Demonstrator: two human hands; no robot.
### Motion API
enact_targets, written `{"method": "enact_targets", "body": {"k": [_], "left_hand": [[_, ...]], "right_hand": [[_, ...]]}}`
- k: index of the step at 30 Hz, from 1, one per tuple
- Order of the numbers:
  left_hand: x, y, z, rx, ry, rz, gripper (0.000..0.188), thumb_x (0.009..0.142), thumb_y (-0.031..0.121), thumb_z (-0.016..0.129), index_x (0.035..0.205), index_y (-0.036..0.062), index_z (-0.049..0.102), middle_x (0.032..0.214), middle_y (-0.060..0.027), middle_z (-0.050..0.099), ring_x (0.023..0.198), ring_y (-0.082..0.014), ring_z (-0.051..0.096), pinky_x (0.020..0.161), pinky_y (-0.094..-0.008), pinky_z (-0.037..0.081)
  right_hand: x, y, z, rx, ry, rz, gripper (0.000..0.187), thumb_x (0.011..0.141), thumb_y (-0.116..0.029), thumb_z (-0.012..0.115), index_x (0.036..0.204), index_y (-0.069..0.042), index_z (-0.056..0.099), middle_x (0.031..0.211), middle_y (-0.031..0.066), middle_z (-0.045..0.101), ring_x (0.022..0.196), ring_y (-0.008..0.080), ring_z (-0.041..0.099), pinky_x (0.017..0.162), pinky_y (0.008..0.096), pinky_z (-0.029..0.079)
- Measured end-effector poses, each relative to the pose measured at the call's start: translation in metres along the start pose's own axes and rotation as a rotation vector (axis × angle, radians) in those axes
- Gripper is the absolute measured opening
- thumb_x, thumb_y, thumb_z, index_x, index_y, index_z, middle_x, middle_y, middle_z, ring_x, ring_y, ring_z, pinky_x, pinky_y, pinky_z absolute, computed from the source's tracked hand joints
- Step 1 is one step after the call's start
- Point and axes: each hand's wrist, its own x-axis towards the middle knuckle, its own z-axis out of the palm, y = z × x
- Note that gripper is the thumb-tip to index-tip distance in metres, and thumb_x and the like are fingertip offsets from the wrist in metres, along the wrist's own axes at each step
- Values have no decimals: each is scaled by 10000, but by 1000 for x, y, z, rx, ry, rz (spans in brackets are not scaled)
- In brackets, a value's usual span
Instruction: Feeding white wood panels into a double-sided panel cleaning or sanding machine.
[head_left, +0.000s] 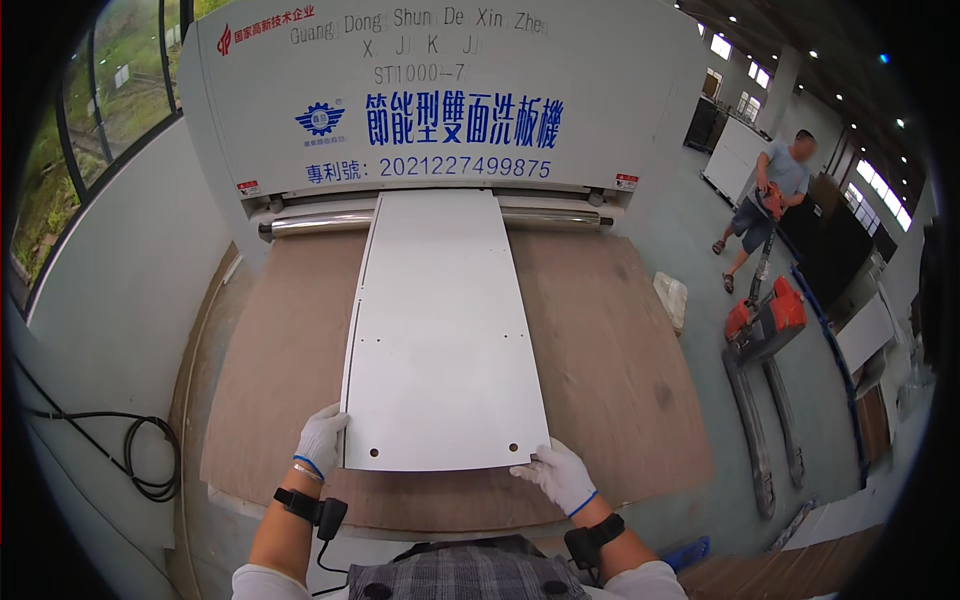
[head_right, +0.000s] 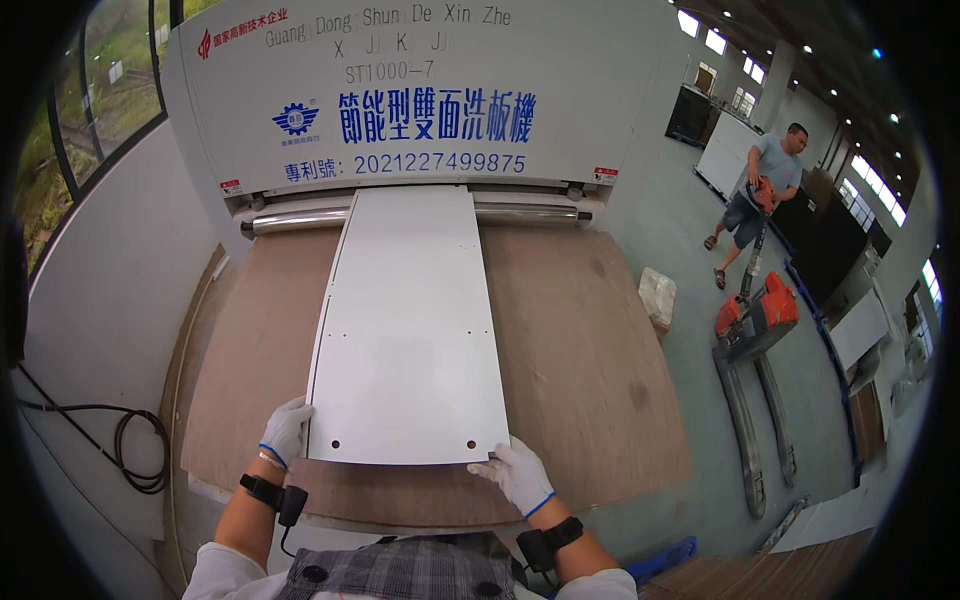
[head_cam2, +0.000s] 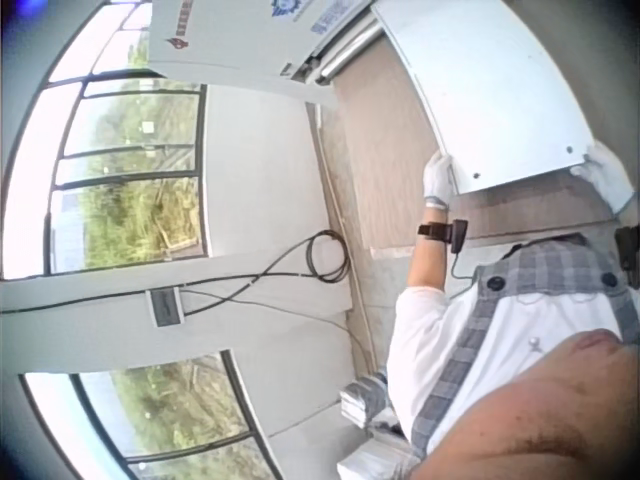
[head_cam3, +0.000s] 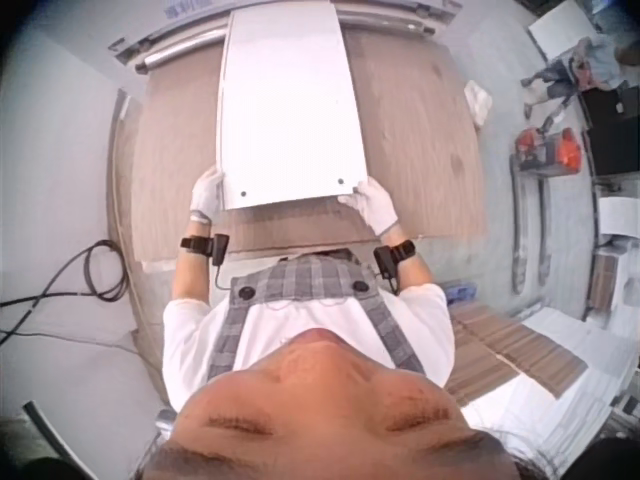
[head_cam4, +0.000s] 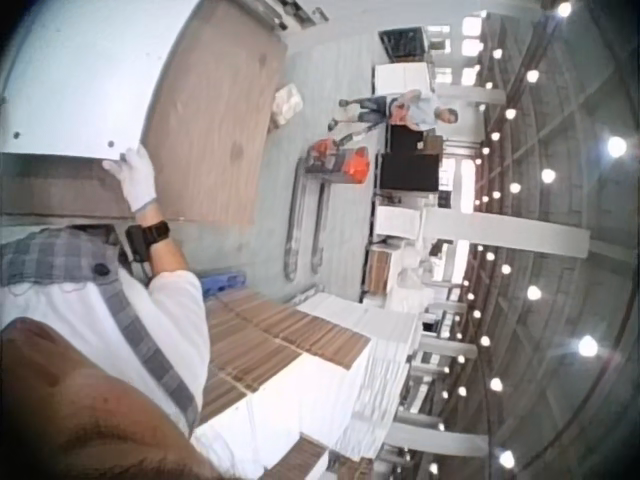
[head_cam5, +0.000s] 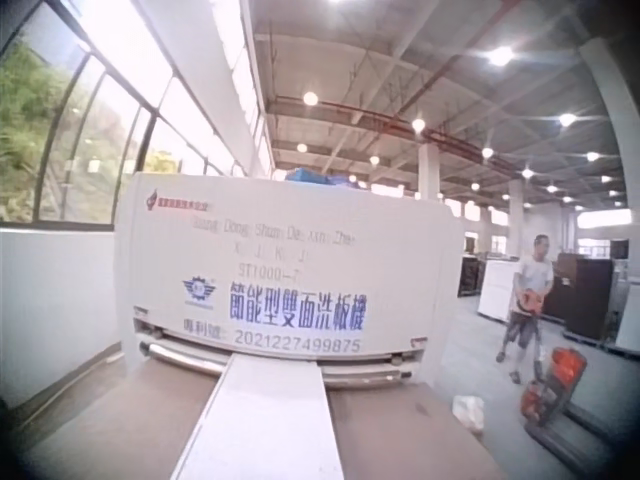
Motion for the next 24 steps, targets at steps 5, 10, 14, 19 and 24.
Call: {"method": "enact_targets", "body": {"k": [5,10,14,19,24], "left_hand": [[26,-21,-16,-94,-55,1,346,877,48,446,1185,-97,507,914,-96,626,738,-126,588,660,-240,483],[49,-22,-25,-52,-108,12,346,876,21,436,1196,-97,497,1001,-130,626,853,-175,615,755,-278,502],[54,-6,-10,-7,-49,-41,352,875,29,445,1201,-92,495,989,-122,628,846,-163,614,745,-274,503],[68,-11,-23,8,-1,106,431,883,161,526,1252,-54,467,1009,-137,615,853,-183,615,746,-296,510],[34,-13,-37,-2,200,51,502,887,257,543,1286,-28,435,1028,-133,596,859,-218,607,760,-330,514]], "right_hand": [[11,7,2,-12,29,-27,364,909,-48,405,1268,11,408,1137,143,534,996,271,571,794,412,547],[27,4,2,4,51,-60,344,918,-64,411,1253,10,421,1137,148,530,986,277,576,784,406,553],[41,7,-3,22,136,-70,323,915,-73,429,1225,17,434,1139,172,507,986,300,564,763,397,561],[49,12,2,147,228,-30,300,918,-114,464,1162,59,442,1152,222,461,1036,350,517,877,438,512],[41,15,-4,327,27,-54,280,929,-126,431,1104,93,417,1207,273,424,1118,389,448,1012,437,400]]}}
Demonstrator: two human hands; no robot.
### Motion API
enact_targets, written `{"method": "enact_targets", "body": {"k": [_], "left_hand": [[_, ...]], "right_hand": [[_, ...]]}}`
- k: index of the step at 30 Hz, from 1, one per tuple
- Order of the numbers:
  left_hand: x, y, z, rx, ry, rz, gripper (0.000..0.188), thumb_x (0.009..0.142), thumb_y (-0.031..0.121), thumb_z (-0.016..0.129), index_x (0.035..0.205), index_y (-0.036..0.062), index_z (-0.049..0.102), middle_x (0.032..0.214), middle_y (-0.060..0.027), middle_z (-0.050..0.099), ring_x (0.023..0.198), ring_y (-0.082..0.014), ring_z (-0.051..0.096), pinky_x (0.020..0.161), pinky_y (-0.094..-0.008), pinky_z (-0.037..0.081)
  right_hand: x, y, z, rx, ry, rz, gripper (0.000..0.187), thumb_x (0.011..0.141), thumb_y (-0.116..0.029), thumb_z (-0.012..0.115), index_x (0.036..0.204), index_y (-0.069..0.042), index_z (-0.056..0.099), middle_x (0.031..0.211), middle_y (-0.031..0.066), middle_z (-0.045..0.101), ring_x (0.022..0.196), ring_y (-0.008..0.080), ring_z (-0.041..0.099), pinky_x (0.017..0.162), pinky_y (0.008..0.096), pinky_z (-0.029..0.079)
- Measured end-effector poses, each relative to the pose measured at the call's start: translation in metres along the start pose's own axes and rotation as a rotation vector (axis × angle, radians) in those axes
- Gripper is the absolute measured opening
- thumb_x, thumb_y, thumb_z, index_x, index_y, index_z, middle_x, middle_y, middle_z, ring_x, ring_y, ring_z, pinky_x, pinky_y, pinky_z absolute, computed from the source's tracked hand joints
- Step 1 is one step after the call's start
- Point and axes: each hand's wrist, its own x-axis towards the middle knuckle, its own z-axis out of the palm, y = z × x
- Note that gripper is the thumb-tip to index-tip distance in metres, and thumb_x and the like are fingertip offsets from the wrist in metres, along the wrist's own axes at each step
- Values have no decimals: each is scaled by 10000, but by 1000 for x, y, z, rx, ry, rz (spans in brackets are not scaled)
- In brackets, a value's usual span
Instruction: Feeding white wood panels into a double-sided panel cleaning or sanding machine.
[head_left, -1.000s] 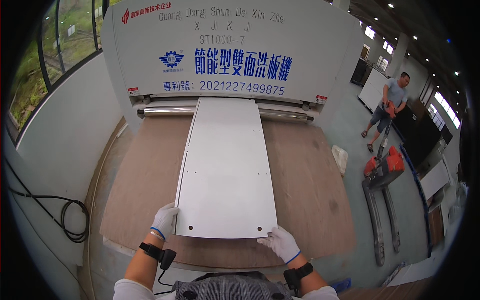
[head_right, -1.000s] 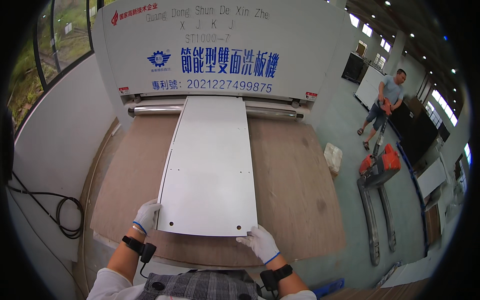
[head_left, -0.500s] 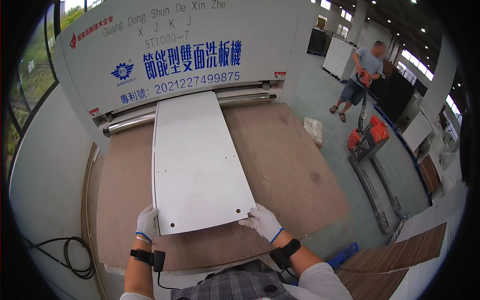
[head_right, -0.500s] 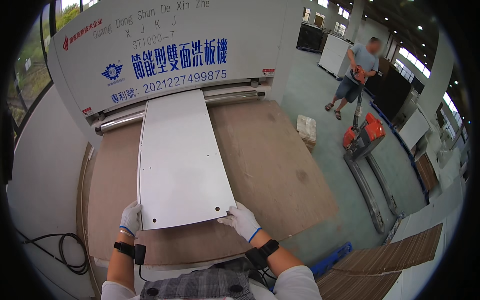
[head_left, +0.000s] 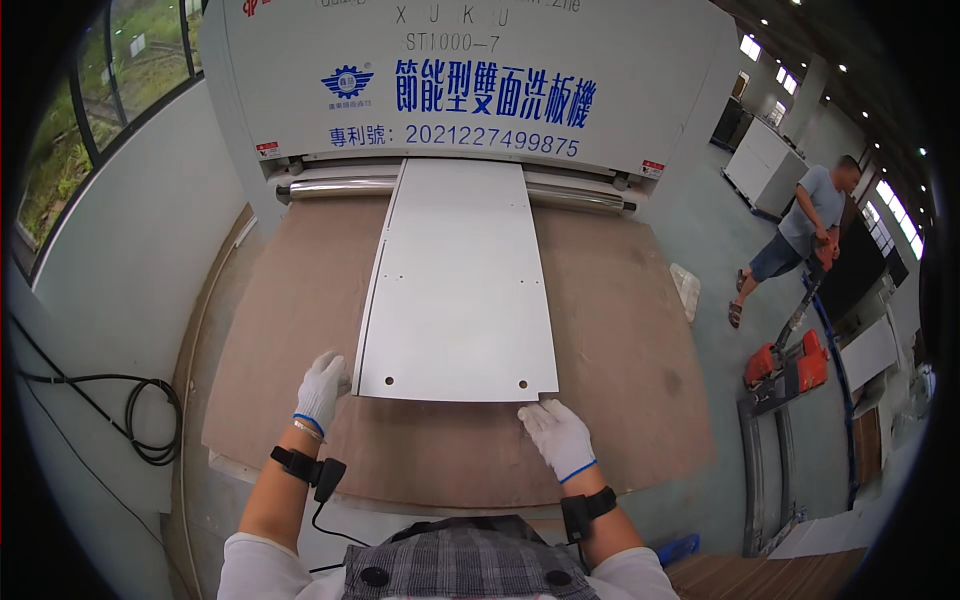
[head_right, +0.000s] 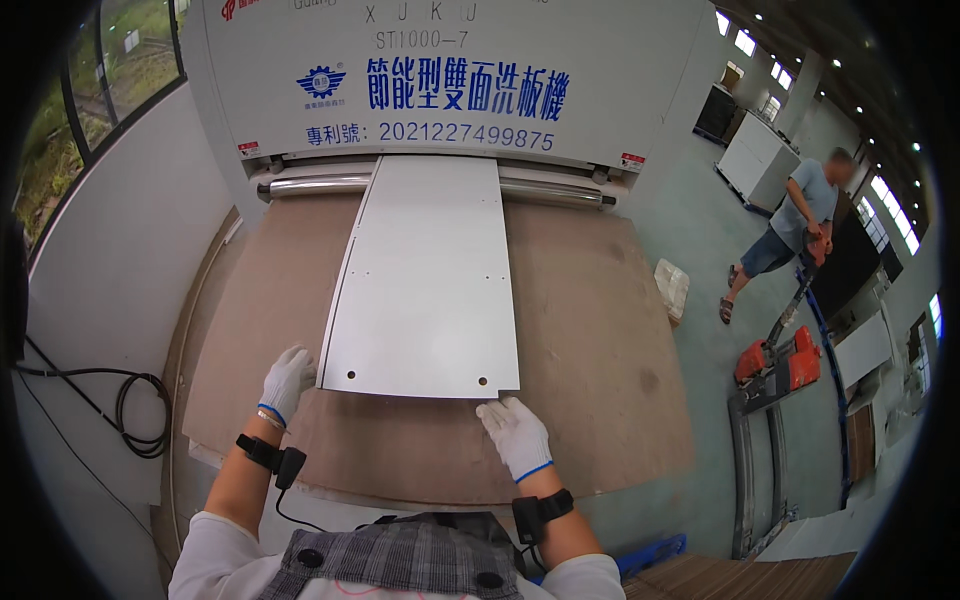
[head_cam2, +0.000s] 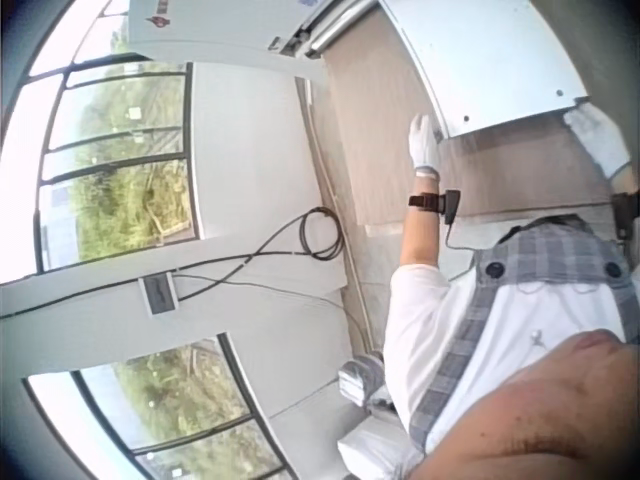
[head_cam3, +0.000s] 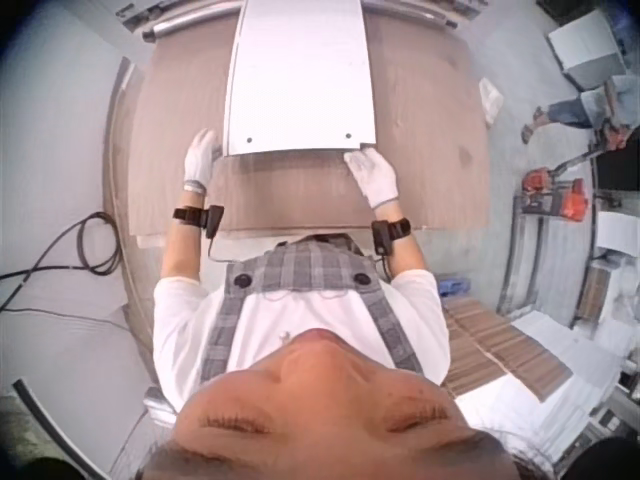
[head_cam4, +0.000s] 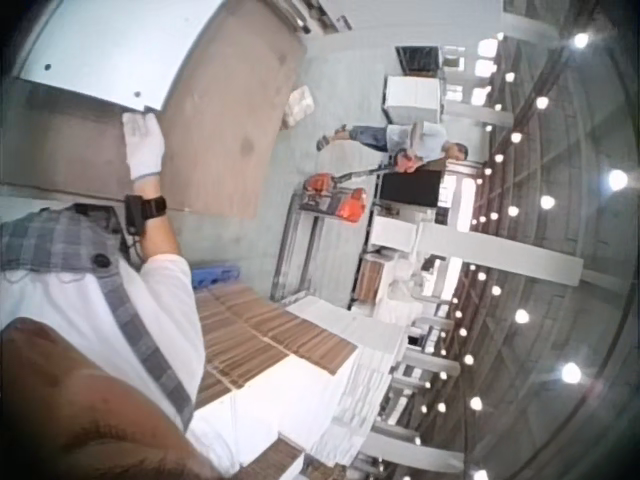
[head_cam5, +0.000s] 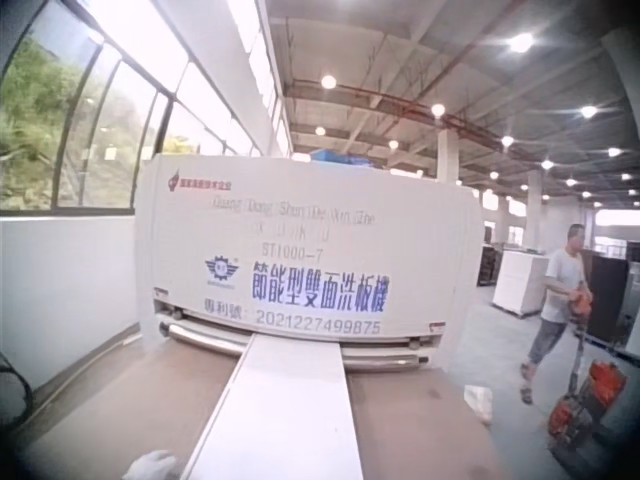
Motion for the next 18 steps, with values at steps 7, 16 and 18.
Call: {"method": "enact_targets", "body": {"k": [7,16,18], "left_hand": [[-49,-47,-61,93,95,-28,431,875,249,553,1225,8,485,969,-99,591,770,-196,596,699,-311,510],[-74,-73,-71,125,154,-56,382,877,224,559,1163,-28,535,981,-103,600,828,-151,587,702,-272,501],[-75,-77,-73,84,170,-53,392,869,229,568,1158,-35,545,1023,-123,617,872,-155,598,726,-271,500]], "right_hand": [[-8,11,17,0,181,73,351,921,-168,483,1151,87,409,1251,272,408,1155,396,426,1018,471,384],[-9,40,9,36,196,166,371,923,-165,483,1194,75,405,1297,258,388,1164,392,428,988,480,402],[-10,45,10,11,204,174,376,926,-166,475,1203,77,400,1310,260,379,1174,393,419,988,478,400]]}}
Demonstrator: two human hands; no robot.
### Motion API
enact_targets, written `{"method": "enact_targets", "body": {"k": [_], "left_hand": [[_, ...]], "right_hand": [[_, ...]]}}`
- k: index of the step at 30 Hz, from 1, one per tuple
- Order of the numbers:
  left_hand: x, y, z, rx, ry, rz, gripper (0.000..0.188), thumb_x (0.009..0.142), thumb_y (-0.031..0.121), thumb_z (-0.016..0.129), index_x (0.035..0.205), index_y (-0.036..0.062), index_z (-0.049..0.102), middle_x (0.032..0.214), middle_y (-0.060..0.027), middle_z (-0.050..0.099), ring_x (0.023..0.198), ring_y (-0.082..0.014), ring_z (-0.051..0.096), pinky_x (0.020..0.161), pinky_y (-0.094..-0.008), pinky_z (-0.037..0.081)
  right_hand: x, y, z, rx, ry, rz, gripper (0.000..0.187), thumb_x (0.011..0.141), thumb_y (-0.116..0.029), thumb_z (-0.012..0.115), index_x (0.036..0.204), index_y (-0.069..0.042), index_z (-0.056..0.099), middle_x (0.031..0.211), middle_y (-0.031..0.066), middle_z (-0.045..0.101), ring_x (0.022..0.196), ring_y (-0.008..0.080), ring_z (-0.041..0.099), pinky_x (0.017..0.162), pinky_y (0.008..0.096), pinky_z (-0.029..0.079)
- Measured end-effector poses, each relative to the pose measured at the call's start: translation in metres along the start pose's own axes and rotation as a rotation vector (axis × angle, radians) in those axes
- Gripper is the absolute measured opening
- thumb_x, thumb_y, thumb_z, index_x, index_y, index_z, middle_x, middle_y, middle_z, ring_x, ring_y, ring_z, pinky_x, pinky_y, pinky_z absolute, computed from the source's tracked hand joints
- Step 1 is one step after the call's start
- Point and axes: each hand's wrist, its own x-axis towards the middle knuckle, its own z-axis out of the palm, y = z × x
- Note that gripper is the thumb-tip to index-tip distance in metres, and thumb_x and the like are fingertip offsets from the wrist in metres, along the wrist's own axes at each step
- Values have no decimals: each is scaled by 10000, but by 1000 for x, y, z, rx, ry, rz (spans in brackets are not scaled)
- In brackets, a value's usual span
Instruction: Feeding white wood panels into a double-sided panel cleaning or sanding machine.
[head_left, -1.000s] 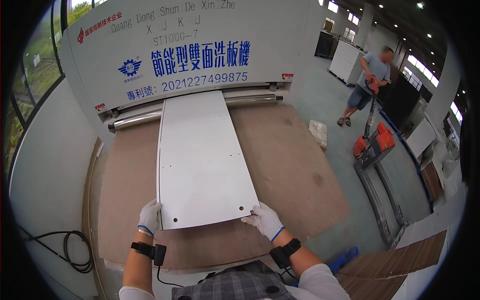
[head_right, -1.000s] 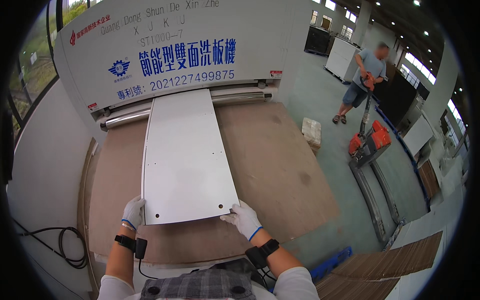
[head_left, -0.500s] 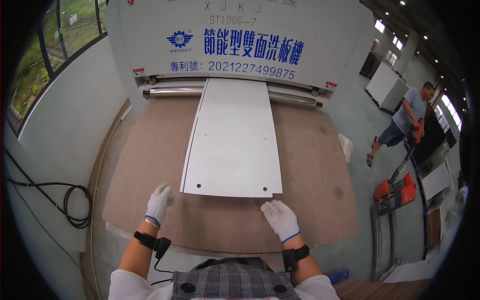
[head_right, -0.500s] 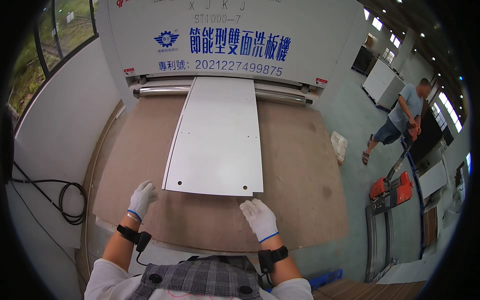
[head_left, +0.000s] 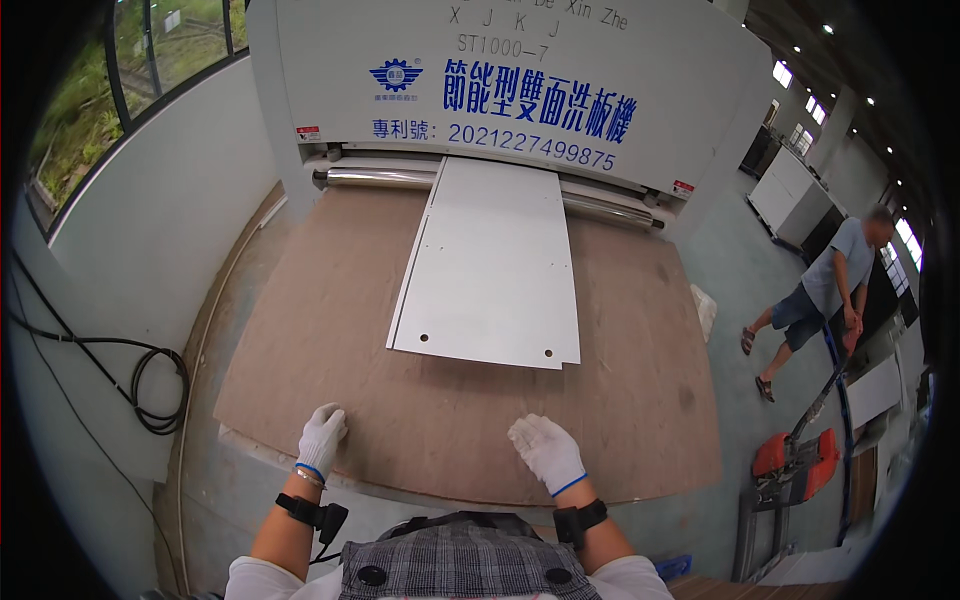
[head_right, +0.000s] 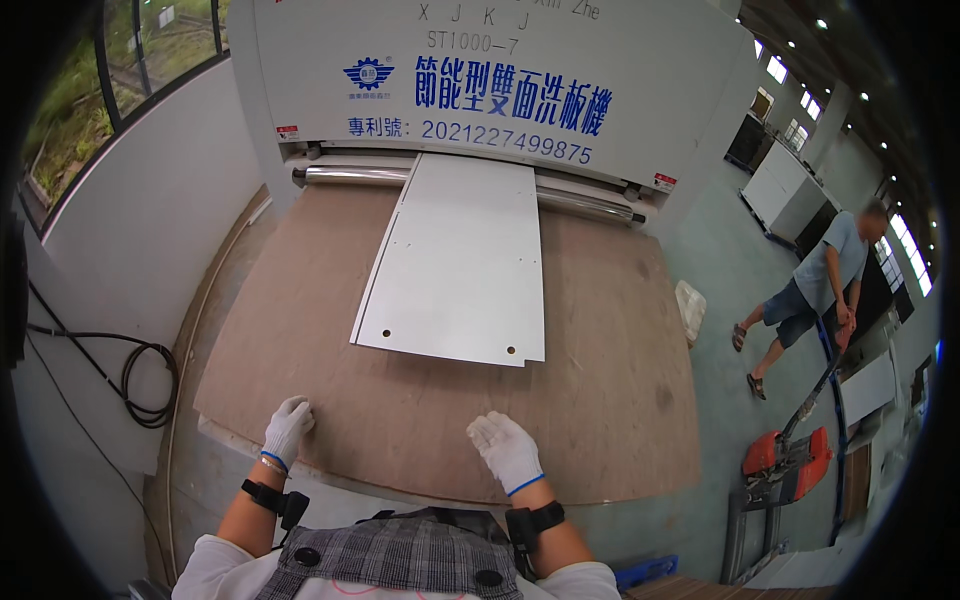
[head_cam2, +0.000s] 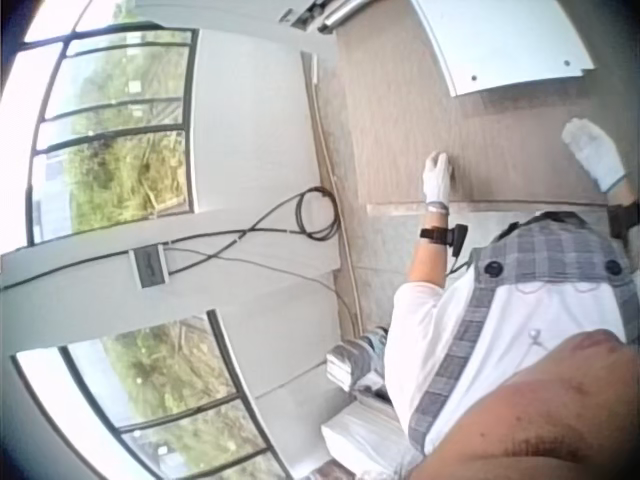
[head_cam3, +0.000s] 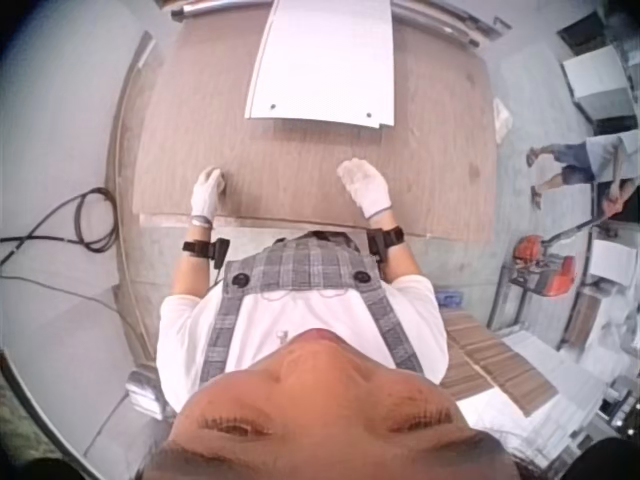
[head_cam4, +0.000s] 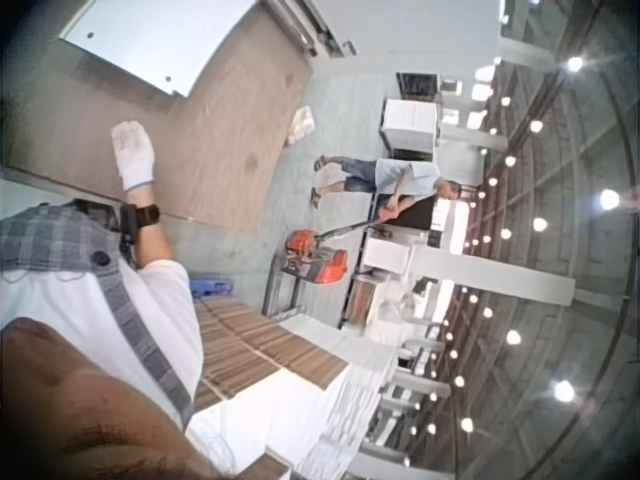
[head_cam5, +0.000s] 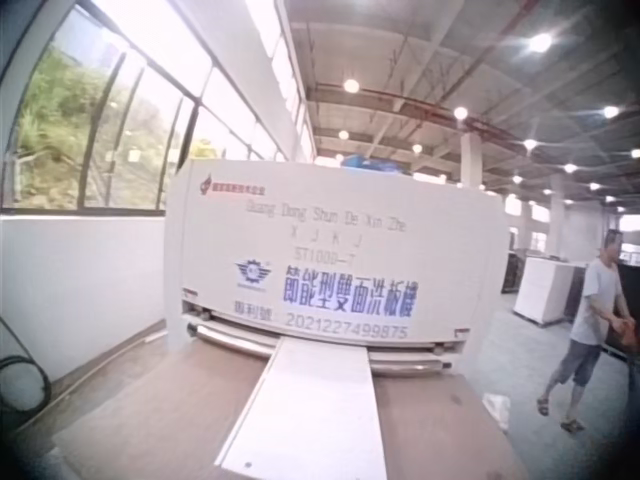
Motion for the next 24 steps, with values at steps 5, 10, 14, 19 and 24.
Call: {"method": "enact_targets", "body": {"k": [5,10,14,19,24], "left_hand": [[-5,10,7,154,24,8,356,873,179,574,1155,-35,539,971,-98,607,824,-143,596,729,-263,518],[-8,9,7,305,74,36,413,841,282,581,1153,11,574,946,-106,664,790,-163,623,727,-289,486],[-12,18,10,348,72,26,384,857,236,583,1150,-10,564,925,-93,644,778,-148,616,703,-270,494],[-12,19,13,343,80,23,381,855,235,579,1149,-7,565,921,-88,645,772,-143,614,704,-267,490],[-13,18,14,297,100,23,380,852,233,583,1146,-6,567,915,-85,647,759,-139,610,708,-262,490]], "right_hand": [[-1,5,-7,-26,-10,23,382,925,-162,472,1210,80,397,1326,270,368,1183,397,409,976,471,409],[4,7,-20,-14,-14,45,362,912,-153,497,1172,85,415,1284,275,401,1136,404,446,961,473,426],[6,8,-21,-11,10,51,354,906,-148,504,1159,88,427,1268,276,416,1131,406,450,963,483,424],[8,7,-17,-3,27,64,323,913,-154,480,1131,84,454,1246,278,441,1142,407,444,969,500,417],[14,9,-15,-26,13,87,330,922,-158,458,1153,77,446,1260,273,434,1142,406,447,968,500,418]]}}
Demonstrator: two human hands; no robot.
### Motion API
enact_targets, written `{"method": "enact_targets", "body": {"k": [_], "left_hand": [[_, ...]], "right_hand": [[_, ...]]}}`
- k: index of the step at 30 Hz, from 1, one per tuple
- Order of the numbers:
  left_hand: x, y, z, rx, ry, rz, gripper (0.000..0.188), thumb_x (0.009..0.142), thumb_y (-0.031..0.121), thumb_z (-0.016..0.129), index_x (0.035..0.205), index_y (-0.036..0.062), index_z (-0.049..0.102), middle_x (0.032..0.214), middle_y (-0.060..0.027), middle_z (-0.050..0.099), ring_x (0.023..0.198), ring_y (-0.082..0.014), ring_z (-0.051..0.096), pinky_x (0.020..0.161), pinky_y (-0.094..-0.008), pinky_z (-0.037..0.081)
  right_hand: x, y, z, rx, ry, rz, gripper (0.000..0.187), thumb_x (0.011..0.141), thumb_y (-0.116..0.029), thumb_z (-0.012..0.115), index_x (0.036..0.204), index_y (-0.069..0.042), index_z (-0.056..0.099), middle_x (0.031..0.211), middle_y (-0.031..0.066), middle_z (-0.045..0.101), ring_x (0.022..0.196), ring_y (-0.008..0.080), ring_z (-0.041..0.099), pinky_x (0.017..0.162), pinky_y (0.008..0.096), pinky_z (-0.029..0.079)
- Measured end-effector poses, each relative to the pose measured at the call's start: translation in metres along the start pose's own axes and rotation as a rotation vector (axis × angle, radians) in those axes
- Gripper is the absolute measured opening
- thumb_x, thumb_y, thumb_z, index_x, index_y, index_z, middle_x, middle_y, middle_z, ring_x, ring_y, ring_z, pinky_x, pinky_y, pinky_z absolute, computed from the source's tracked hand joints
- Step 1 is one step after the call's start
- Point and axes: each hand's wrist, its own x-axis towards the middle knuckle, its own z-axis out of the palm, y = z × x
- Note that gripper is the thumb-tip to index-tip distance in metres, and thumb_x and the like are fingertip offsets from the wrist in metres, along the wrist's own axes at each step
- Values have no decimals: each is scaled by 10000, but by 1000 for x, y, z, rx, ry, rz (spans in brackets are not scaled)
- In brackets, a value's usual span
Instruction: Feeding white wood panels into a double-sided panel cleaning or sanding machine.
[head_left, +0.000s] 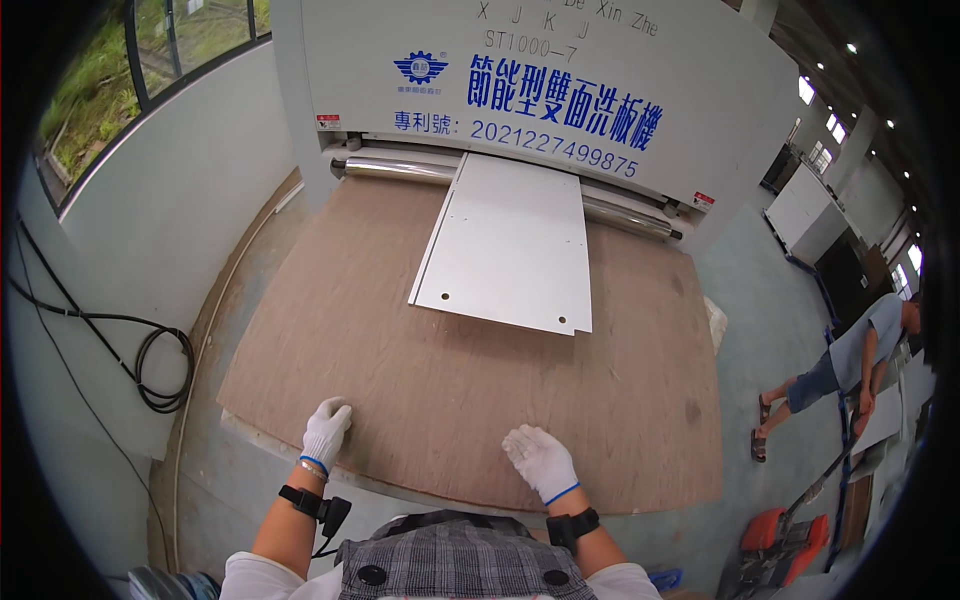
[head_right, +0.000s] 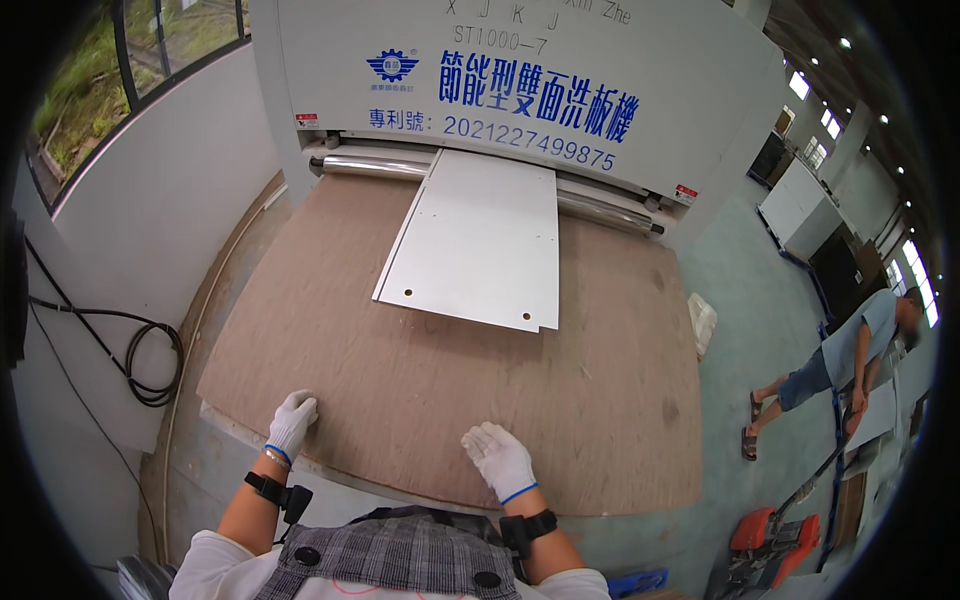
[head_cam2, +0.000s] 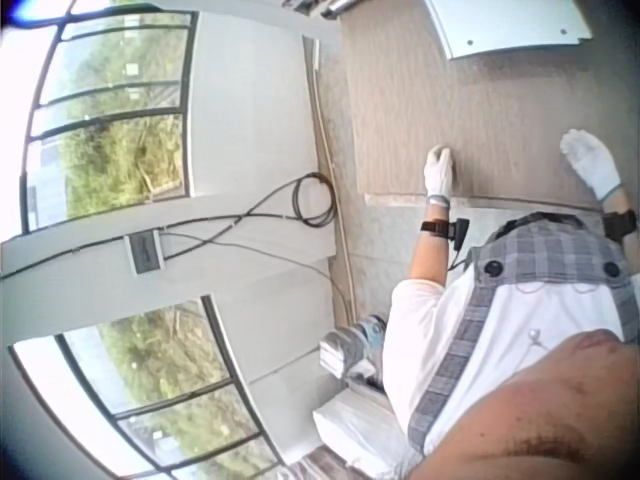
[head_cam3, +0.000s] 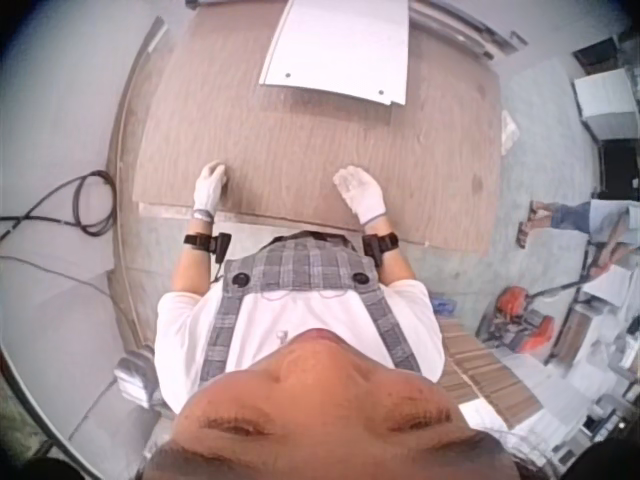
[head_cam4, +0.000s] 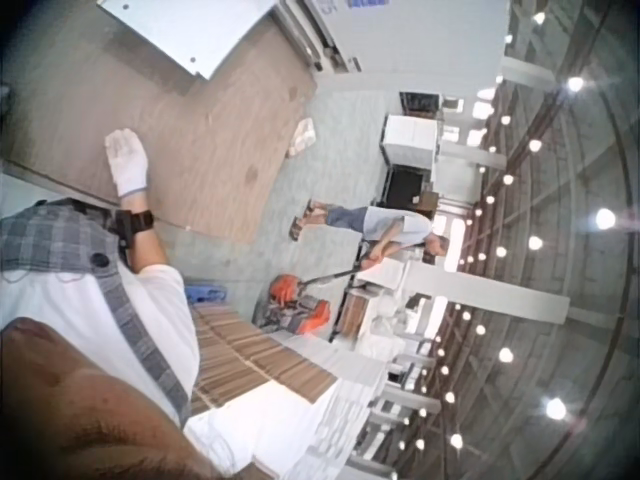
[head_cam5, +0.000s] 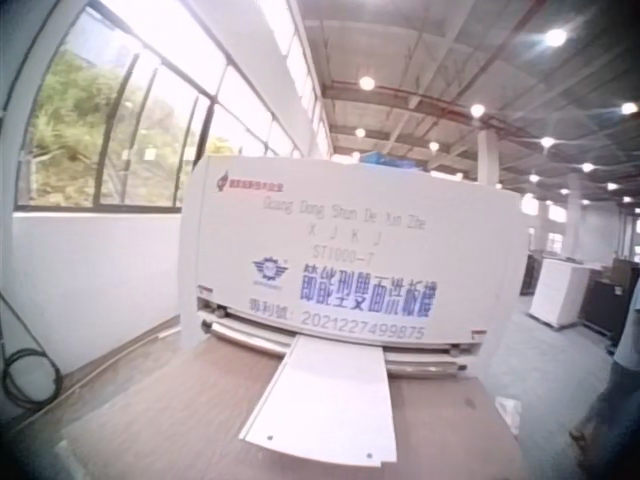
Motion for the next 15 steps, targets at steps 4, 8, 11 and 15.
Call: {"method": "enact_targets", "body": {"k": [4,8,11,15], "left_hand": [[-3,-11,-8,-136,-19,-39,396,859,234,566,1175,-4,548,1024,-112,636,829,-165,617,752,-282,492],[-20,-8,-29,-289,-10,-5,365,883,191,535,1178,-25,532,1076,-114,601,880,-179,606,788,-281,500],[-33,-35,-72,-371,-37,-9,346,900,183,519,1167,-38,529,1057,-122,596,896,-197,602,802,-305,513],[-39,-83,-155,-489,40,-67,287,905,156,492,1130,-18,531,1009,-136,588,876,-223,609,790,-350,536]], "right_hand": [[10,8,5,-10,-19,94,341,921,-165,468,1163,74,440,1255,270,437,1124,394,469,960,490,428],[8,26,35,-154,33,101,353,913,-162,487,1170,75,438,1238,267,447,1113,388,481,951,479,439],[14,53,45,-239,-7,129,363,901,-151,511,1175,76,442,1220,268,456,1102,390,488,942,474,447],[26,107,71,-303,-28,152,344,889,-141,533,1150,70,460,1207,264,466,1078,387,502,935,472,452]]}}
